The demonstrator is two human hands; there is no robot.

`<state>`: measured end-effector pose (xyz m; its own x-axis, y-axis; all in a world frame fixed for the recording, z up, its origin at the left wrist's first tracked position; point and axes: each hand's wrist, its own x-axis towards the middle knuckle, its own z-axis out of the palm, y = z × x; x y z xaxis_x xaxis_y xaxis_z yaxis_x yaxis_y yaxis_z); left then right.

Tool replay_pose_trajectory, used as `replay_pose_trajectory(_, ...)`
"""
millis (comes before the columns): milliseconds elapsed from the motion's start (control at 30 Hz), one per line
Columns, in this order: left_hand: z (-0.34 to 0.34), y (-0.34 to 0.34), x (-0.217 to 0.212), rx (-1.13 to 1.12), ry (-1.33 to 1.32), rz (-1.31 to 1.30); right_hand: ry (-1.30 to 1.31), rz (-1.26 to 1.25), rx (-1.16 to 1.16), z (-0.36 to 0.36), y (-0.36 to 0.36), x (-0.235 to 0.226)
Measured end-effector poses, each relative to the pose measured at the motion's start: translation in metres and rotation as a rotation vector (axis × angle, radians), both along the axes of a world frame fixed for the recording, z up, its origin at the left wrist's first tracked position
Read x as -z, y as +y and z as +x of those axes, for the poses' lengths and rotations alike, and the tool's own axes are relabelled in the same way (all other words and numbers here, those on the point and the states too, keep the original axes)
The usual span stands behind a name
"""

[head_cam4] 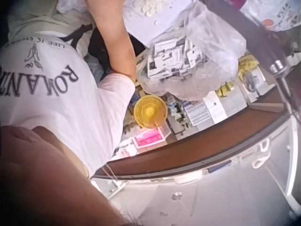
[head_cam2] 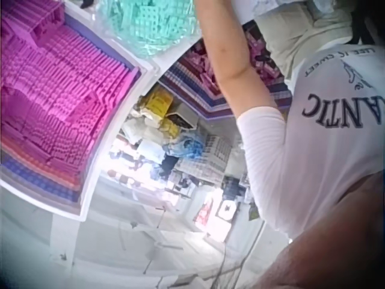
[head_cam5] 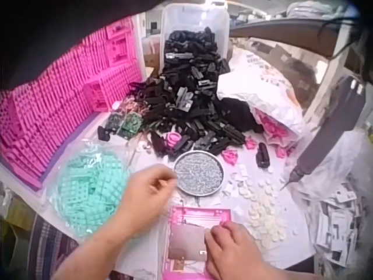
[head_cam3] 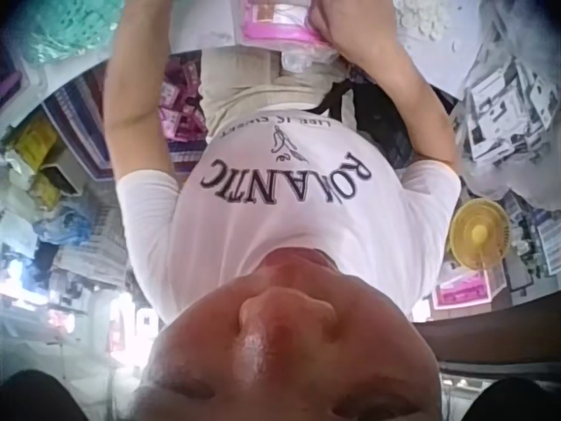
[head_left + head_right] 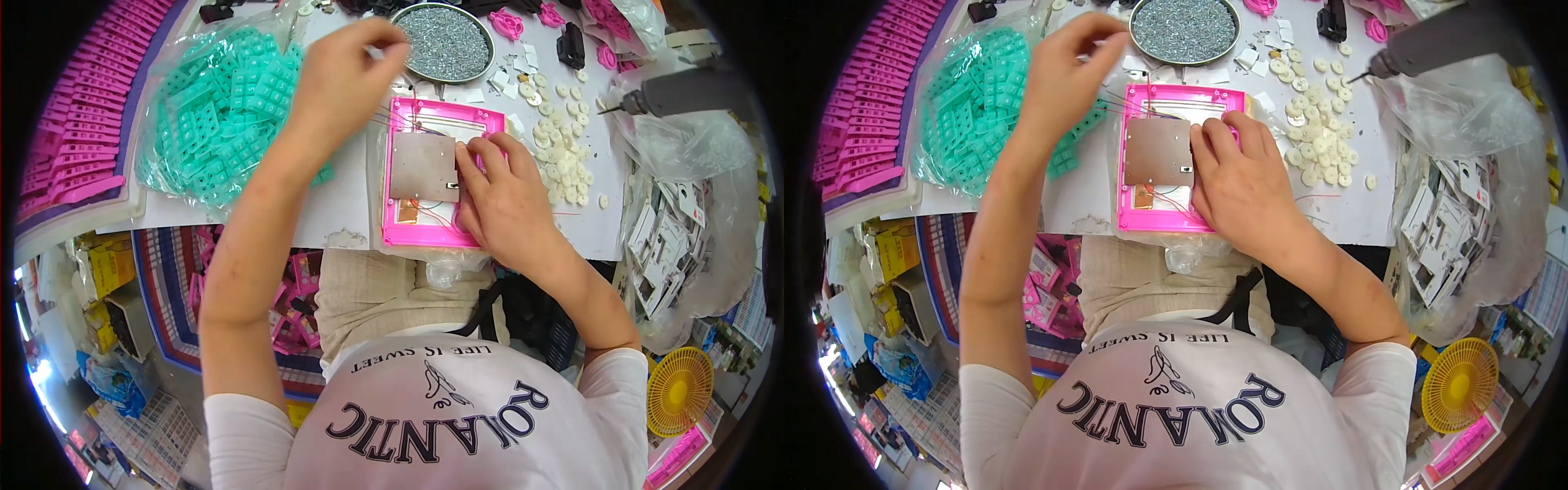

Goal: Assemble small plastic toy components and electronic wires using a handheld assembly tool and a pink jig.

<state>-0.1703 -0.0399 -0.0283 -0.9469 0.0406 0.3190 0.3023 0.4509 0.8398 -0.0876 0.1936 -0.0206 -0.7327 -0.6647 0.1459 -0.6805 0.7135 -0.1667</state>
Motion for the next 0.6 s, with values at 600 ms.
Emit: replay_pose_trajectory(600, 0.027, 0.032, 0.02, -0.062, 0.335, -0.408, -0.352, -0.643, 0.258, -0.068, -0.007, -0.007)
